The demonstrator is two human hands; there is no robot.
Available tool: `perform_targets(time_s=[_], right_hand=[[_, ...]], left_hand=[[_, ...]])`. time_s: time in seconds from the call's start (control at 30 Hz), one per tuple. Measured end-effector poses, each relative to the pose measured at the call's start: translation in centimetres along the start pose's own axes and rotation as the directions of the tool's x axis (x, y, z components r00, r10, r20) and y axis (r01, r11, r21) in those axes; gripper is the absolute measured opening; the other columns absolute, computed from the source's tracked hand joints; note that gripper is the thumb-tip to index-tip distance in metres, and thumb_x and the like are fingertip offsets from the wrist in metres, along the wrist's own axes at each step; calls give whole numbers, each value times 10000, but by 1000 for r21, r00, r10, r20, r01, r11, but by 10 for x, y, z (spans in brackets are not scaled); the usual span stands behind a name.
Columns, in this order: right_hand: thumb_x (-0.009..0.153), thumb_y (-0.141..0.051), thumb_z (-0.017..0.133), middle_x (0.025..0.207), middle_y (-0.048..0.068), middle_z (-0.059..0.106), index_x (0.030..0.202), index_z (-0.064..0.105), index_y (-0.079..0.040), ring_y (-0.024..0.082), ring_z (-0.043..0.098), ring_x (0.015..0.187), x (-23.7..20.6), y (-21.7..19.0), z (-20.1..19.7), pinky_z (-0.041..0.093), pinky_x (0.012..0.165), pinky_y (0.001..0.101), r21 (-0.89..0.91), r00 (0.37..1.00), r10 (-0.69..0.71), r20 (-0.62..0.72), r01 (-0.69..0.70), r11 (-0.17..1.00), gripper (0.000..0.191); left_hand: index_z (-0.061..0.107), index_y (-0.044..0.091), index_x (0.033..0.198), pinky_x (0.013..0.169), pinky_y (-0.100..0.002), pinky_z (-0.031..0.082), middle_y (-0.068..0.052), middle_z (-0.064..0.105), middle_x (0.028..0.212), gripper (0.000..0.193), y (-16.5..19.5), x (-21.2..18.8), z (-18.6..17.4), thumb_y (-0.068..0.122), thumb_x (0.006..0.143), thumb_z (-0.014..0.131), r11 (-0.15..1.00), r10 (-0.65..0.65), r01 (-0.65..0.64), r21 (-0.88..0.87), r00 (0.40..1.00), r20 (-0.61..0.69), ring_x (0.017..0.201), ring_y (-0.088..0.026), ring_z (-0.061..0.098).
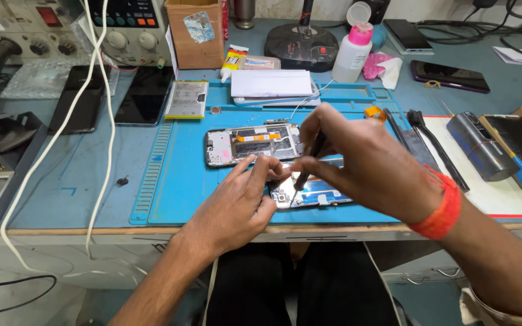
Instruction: The person works at a repair bench on two disassembled smartphones, using tweezers to lift and reposition internal components and flex cables inside the phone bodies. They reposition the phones on the mat, press parts into place, and use a screwdriver-like tool on the phone interior.
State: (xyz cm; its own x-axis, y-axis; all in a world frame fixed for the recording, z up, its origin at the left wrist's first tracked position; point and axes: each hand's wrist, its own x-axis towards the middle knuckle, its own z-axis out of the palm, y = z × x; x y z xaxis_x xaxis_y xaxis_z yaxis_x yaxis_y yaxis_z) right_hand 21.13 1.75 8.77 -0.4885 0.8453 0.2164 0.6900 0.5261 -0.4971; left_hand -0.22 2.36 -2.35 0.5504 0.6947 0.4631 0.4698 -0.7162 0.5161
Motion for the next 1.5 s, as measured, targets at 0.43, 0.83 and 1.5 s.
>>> perform_targets(time_s=[0.43, 0.83, 1.5], right_hand=[[928, -113, 676, 1022, 79, 758, 1121, 541, -17, 185, 769, 905, -6, 5, -7, 587, 722, 301, 257, 940, -340, 35, 320, 912, 254], [914, -93, 688, 920, 83, 762, 1082, 524, -15, 203, 767, 874, -9, 4, -2, 616, 706, 318, 206, 952, -305, 4, 297, 932, 248], [954, -100, 677, 970, 83, 783, 1212, 476, -21, 196, 813, 902, -4, 6, 1, 648, 734, 306, 182, 950, -308, 46, 295, 938, 336]], left_hand=[[431, -63, 1253, 1235, -521, 255, -233, 669, 1135, 433, 2, -1, -2, 51, 847, 529, 1000, -8, 8, 9, 1000, 14, 1215, -424, 582], [463, 10, 1184, 1252, -504, 273, -191, 687, 1095, 354, 8, 2, -7, 42, 837, 525, 993, -100, 104, -62, 993, 68, 1191, -361, 604], [476, -4, 1151, 1041, -480, 429, -195, 666, 1123, 325, 11, 1, -8, 41, 835, 538, 992, -96, 97, -81, 995, 17, 1224, -374, 572]])
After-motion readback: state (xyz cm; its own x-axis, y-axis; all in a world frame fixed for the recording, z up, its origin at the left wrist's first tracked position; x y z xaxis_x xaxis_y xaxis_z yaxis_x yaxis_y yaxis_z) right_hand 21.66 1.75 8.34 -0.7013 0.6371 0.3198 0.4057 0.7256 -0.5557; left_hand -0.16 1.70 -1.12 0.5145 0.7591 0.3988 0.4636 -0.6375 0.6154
